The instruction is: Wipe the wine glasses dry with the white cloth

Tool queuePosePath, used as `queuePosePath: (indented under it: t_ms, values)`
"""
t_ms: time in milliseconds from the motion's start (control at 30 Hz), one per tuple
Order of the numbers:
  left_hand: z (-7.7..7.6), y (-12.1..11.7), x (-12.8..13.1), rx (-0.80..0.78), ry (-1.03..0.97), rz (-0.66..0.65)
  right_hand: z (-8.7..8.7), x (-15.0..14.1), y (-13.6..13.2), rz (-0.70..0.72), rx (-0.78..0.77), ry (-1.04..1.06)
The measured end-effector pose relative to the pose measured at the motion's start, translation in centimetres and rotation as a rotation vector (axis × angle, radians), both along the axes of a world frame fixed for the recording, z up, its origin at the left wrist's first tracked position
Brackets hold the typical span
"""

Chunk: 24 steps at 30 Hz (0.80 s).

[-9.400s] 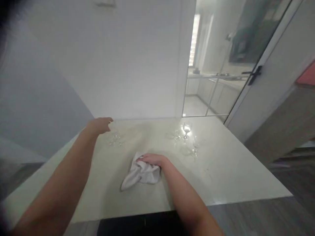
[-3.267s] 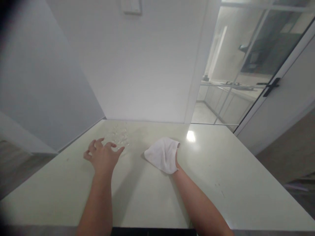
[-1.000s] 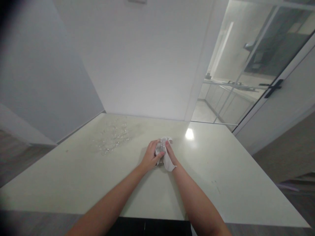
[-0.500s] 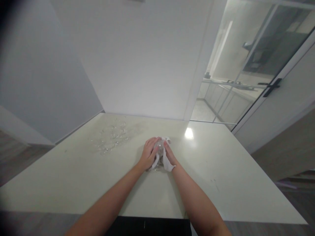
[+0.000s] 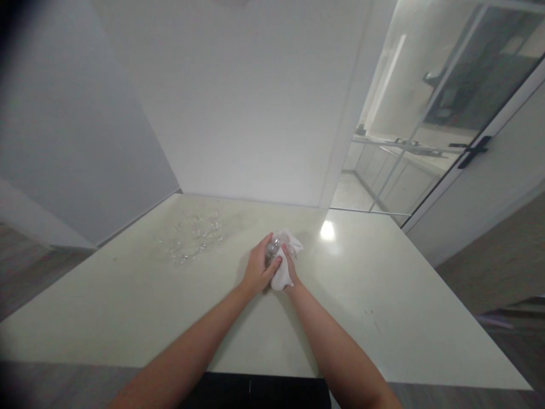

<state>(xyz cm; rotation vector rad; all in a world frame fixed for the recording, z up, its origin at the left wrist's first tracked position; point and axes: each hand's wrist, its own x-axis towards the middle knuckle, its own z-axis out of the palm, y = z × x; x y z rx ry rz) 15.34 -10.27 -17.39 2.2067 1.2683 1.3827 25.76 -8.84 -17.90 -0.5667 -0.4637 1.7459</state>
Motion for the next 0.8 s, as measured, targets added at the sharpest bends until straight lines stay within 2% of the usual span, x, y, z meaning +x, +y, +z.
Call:
queuePosePath:
  t_ms: [167,300,333,467,667,800]
  values:
    - [0.0,0.2,-0.4,-0.077,-0.138,-0.04,1.1,-1.0,-1.6,-0.059,0.098,-0.058]
    - [-0.2,0.1,-0.1,-0.113,-0.206,-0.084,0.7,-0.5,-1.0,0.011,0.105,-0.185]
    - [-0.2,0.1,-0.1,-0.116,-0.219,-0.092,0.5,-0.3,-0.7,-0.011,0.115,-0.23]
    - [0.0,0.3,0.0,-0.15,-0.241,-0.178,0.1,0.5,0.1,-0.291,0.171,-0.42]
    - [0.2,0.0,0.4,-0.168,-0.177,-0.205,1.3,1.1,0.0,-0.29,0.223,-0.375]
    - [0.2,-0.5,0.8,-0.189,-0.121,-0.212,1.9,0.9,-0.3,-0.368,0.237,-0.411]
